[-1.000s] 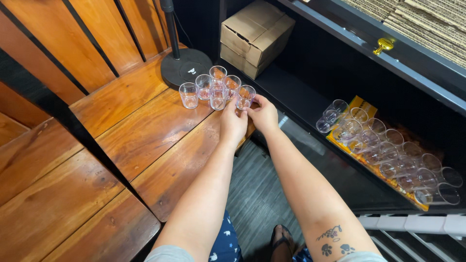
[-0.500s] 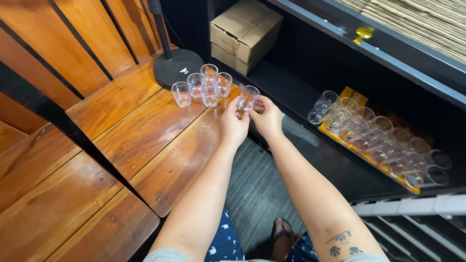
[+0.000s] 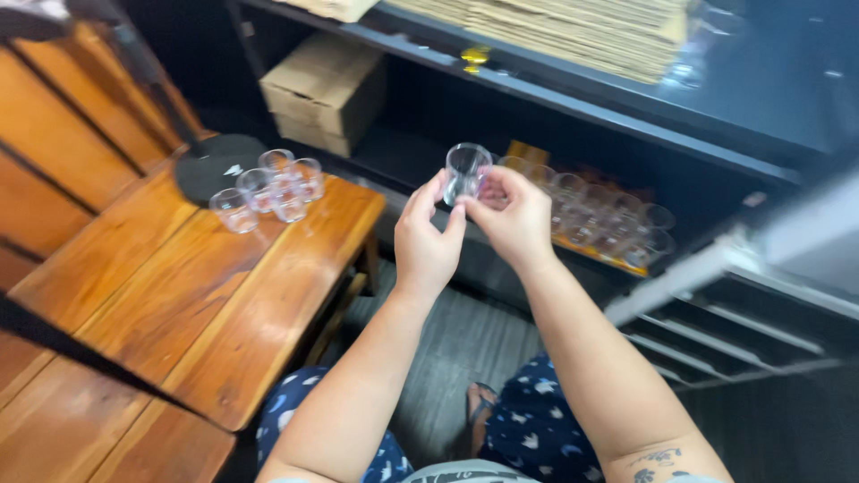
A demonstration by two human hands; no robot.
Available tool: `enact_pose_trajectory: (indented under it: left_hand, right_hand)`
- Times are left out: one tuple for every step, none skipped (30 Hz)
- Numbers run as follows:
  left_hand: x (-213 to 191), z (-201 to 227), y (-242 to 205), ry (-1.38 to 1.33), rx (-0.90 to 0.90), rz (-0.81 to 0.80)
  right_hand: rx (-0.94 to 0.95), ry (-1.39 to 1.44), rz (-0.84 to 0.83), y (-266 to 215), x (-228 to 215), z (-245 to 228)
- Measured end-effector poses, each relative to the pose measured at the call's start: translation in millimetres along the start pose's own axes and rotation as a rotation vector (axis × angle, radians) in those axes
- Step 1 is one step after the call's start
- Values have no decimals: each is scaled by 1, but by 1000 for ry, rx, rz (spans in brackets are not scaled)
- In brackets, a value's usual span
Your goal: The person takes clear plastic glasses from a wooden table and places them into a black cabinet. They handle the glasses one by one, arranging them in rows on the cabinet shelf.
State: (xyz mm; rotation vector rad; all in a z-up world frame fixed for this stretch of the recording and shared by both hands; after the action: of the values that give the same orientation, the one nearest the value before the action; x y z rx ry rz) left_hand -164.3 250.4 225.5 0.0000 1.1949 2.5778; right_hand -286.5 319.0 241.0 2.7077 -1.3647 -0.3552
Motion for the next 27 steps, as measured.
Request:
enact_pose_trajectory:
  left_hand:
    - [11, 11, 4, -17, 4, -11]
    - [21, 23, 9, -52, 41, -3]
    - [32, 34, 14, -86, 78, 10]
    - [43, 48, 20, -101, 82, 3]
    - [53, 62, 26, -125, 118, -18]
    - [63, 76, 32, -150, 153, -38]
    - [78, 81, 38, -162, 158, -42]
    - [93, 86, 44, -191, 187, -70]
    - [108, 90, 49, -219, 217, -98]
    - [122, 95, 55, -231, 221, -101]
    - [136, 100, 61, -236, 238, -122]
    - [150, 105, 67, -241, 256, -142]
    - [154, 113, 72, -251, 259, -145]
    - [159, 121, 77, -299, 204, -230]
    - [163, 128, 83, -344, 153, -315]
    - [167, 134, 87, -352, 157, -319]
    - [170, 139, 90, -354, 125, -354]
    - [173, 144, 94, -357, 94, -390]
    - [180, 141, 96, -359, 98, -391]
    - [187, 139, 97, -326, 92, -404]
    - [194, 136, 99, -291, 85, -416]
    - [196, 137, 99, -291, 88, -417]
    - [198, 138, 100, -270, 76, -427]
    - [199, 138, 101, -249, 64, -437]
    - [201, 138, 101, -247, 65, -437]
    - [202, 138, 101, -224, 42, -460]
    - [204, 138, 102, -204, 21, -483]
  right_hand:
    - [1, -5, 20, 1, -16, -7]
    - [-46, 17, 36, 2, -31, -14]
    - [-96, 38, 50, 4, -46, -21]
    - [-98, 32, 66, 8, -62, -27]
    - [-142, 23, 123, 11, -77, -34]
    - [-186, 13, 180, 14, -92, -41]
    - [-189, 8, 193, 17, -109, -49]
    - [-232, -40, 244, 19, -126, -57]
    - [-274, -89, 294, 21, -142, -65]
    - [-277, -94, 306, 26, -155, -71]
    - [-302, -163, 350, 30, -168, -76]
    - [-327, -233, 395, 35, -181, -82]
    - [-328, -238, 404, 34, -188, -88]
    - [-301, -289, 412, 34, -193, -95]
    - [-274, -339, 419, 35, -198, -102]
    - [-275, -342, 428, 39, -205, -101]
    - [-277, -347, 438, 44, -210, -100]
    - [-278, -353, 449, 50, -215, -100]
    - [-281, -353, 453, 53, -218, -98]
    - [-273, -366, 464, 57, -221, -96]
    - [-265, -378, 474, 61, -223, -94]
    - [-267, -377, 476, 66, -226, -92]
    - [-254, -379, 470, 70, -228, -88]
    - [-242, -381, 464, 74, -230, -85]
    - [-242, -378, 463, 76, -230, -84]
    - [-240, -393, 461, 77, -231, -83]
    - [-238, -409, 461, 79, -232, -83]
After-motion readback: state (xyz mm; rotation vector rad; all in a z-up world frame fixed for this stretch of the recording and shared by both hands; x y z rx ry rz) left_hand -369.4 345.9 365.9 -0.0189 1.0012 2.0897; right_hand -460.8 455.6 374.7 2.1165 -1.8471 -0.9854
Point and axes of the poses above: each hand's wrist, its own y-axis towards the middle knuckle, its own x-axis out of the palm, z = x × y, the point moved 1 cm from there along y, towards the middle knuckle, and after that the axes turned 13 degrees about x, right-handed, at the moved point
